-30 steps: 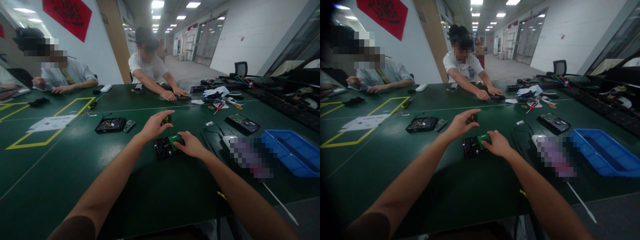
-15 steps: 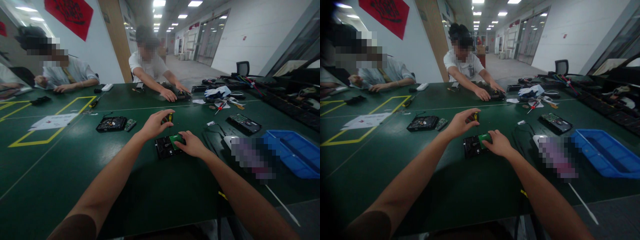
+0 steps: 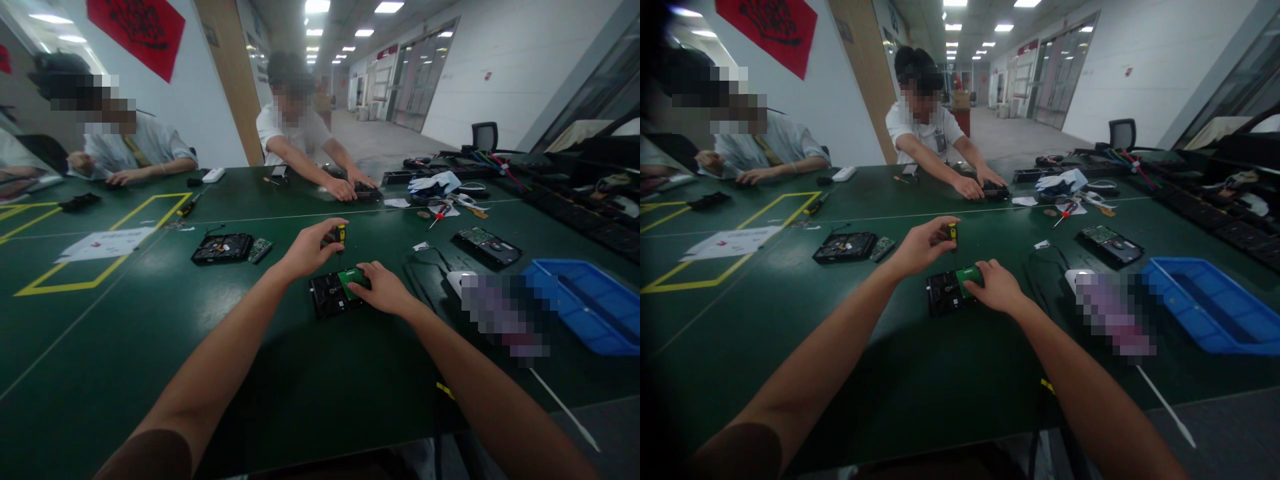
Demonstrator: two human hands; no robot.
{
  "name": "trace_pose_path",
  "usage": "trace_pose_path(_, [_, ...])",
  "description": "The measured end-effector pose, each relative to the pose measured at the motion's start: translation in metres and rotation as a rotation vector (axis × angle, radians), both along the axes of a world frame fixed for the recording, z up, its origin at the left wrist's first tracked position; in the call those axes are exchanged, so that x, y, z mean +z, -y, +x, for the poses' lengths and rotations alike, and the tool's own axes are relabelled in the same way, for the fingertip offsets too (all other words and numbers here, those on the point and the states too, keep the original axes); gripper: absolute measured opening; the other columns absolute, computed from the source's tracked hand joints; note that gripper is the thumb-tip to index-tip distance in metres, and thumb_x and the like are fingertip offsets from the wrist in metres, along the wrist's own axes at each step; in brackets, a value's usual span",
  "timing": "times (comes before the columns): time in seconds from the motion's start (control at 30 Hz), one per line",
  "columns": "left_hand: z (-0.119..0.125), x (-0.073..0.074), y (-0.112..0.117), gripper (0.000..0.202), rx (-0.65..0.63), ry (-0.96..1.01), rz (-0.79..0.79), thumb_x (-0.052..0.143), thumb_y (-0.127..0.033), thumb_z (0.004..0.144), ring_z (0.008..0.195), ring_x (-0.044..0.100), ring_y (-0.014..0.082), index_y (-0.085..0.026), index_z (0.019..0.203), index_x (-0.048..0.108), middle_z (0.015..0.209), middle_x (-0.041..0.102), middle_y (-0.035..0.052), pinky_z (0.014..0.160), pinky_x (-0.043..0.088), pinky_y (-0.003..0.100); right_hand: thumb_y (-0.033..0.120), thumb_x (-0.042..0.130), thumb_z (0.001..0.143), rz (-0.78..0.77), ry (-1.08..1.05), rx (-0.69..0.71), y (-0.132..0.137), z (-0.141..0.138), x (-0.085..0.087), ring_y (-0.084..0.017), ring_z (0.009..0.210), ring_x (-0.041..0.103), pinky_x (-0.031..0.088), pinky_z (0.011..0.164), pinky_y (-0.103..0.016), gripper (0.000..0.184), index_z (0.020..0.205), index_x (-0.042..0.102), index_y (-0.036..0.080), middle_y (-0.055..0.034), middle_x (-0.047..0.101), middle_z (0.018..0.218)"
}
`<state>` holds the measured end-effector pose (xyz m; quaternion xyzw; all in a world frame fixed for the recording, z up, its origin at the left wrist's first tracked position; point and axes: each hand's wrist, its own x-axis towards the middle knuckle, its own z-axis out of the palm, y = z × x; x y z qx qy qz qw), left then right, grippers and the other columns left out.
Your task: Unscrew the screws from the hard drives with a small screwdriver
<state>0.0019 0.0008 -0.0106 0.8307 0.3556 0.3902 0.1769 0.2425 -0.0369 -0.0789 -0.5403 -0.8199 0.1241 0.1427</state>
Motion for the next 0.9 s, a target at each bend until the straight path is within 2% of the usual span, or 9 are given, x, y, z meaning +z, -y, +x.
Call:
trace_pose_path(0.1, [0.0019, -0.0018, -0.0001, 0.047, 0.059, -0.001, 0.031, 0.075, -0.024, 0.089, 0.088, 0.070, 0.0161, -0.023, 0.132, 0.058, 0.111, 0.069, 0.0043, 0.075, 0.060, 0.028, 0.061, 0.058, 0.096, 0.001, -0.003, -0.001, 0.0001, -0.0003, 0.0005, -0.025, 0.092, 0.063, 0.048, 0.080, -0.035, 0.060, 0.139, 0.058, 0.018, -0.0130, 0.062, 0.113])
trace_pose_path(0.2, [0.0022, -0.0017, 0.0009, 0.047, 0.053, 0.007, 0.014, 0.078, -0.026, 0.087, 0.087, 0.070, 0.0159, -0.024, 0.130, 0.058, 0.108, 0.069, 0.0031, 0.071, 0.058, 0.026, 0.061, 0.058, 0.096, -0.010, -0.003, -0.002, 0.0003, -0.0004, 0.0009, -0.025, 0.091, 0.063, 0.047, 0.078, -0.035, 0.059, 0.137, 0.059, 0.019, -0.0129, 0.062, 0.113])
trace_pose_path(0.43, [-0.0021, 0.0028, 0.0020, 0.056, -0.046, -0.025, -0.013, 0.063, -0.015, 0.094, 0.094, 0.069, 0.0171, -0.028, 0.147, 0.051, 0.126, 0.066, 0.0077, 0.086, 0.059, 0.034, 0.061, 0.058, 0.096, -0.002, -0.002, 0.001, 0.0005, 0.0000, 0.0004, -0.024, 0.090, 0.063, 0.047, 0.078, -0.035, 0.058, 0.137, 0.059, 0.019, -0.0128, 0.062, 0.114])
trace_pose_path(0.6, [-0.0050, -0.0015, -0.0023, 0.058, -0.143, 0.004, -0.110, 0.055, -0.011, 0.095, 0.088, 0.071, 0.0172, -0.027, 0.150, 0.047, 0.121, 0.070, 0.0079, 0.080, 0.062, 0.033, 0.060, 0.058, 0.096, 0.006, 0.003, 0.001, 0.0007, -0.0002, 0.0006, -0.024, 0.090, 0.063, 0.047, 0.079, -0.035, 0.059, 0.137, 0.059, 0.019, -0.0129, 0.063, 0.114])
trace_pose_path(0.77, [-0.0028, -0.0005, -0.0022, 0.051, -0.021, -0.045, 0.029, 0.066, -0.016, 0.093, 0.092, 0.070, 0.0173, -0.026, 0.142, 0.055, 0.119, 0.070, 0.0058, 0.088, 0.059, 0.035, 0.058, 0.058, 0.097, 0.002, 0.000, 0.002, 0.0013, -0.0007, 0.0031, -0.025, 0.090, 0.063, 0.047, 0.079, -0.035, 0.057, 0.137, 0.059, 0.018, -0.0136, 0.063, 0.114])
trace_pose_path(0.9, [-0.0008, 0.0010, -0.0010, 0.051, 0.034, -0.078, 0.065, 0.074, -0.024, 0.091, 0.093, 0.068, 0.0179, -0.026, 0.139, 0.057, 0.124, 0.068, 0.0066, 0.083, 0.059, 0.033, 0.059, 0.058, 0.096, -0.014, 0.012, -0.001, 0.0018, -0.0010, 0.0054, -0.025, 0.090, 0.064, 0.047, 0.077, -0.035, 0.059, 0.138, 0.059, 0.017, -0.0142, 0.063, 0.114])
